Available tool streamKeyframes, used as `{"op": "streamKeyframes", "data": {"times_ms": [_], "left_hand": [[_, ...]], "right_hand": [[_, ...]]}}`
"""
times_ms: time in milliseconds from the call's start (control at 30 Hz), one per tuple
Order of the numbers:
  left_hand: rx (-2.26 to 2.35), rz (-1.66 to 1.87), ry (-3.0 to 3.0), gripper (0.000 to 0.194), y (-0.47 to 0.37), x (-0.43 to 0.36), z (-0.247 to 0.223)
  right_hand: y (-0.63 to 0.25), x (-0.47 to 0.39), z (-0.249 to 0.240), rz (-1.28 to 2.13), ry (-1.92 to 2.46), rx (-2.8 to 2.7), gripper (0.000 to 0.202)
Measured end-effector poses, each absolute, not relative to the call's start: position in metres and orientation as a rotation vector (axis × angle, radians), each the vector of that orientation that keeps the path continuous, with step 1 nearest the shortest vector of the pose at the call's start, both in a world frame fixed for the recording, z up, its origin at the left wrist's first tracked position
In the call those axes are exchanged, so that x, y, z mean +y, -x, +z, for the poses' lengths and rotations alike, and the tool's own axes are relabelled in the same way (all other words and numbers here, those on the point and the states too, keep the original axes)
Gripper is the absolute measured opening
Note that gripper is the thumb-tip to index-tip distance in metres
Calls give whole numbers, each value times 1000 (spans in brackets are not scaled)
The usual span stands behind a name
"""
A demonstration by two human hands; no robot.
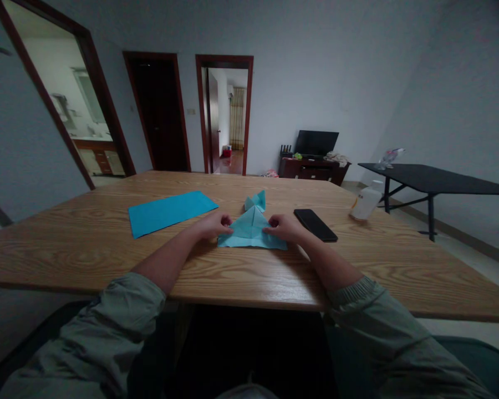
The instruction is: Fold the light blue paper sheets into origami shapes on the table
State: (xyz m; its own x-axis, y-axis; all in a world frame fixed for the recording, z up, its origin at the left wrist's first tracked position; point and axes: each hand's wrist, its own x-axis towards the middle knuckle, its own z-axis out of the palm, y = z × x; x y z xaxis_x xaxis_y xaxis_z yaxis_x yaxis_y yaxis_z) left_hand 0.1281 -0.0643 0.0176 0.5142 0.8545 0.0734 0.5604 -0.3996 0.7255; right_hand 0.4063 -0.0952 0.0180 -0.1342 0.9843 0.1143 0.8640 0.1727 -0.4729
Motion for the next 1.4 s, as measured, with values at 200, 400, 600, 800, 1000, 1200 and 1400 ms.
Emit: {"op": "streamKeyframes", "data": {"times_ms": [200,400,600,800,1000,1200,1400], "left_hand": [[1005,812,-1902,43,-123,-62,24],[1252,1122,-2002,41,-121,-70,36],[1428,1359,-2214,31,-141,-91,46],[897,1030,-2208,65,-167,-105,38],[949,1110,-2242,48,-160,-107,45],[1088,1219,-1985,48,-144,-85,41],[916,1172,-1742,59,-136,-78,36]], "right_hand": [[-406,-94,18,552,1481,-1953,28],[-398,-103,27,810,1224,-1852,35],[-379,-107,34,500,1199,-1719,31],[-343,-118,37,476,1027,-1732,29],[-333,-120,34,628,864,-1892,33],[-355,-113,40,195,1103,-1780,31],[-386,-102,45,55,1255,-1690,44]]}}
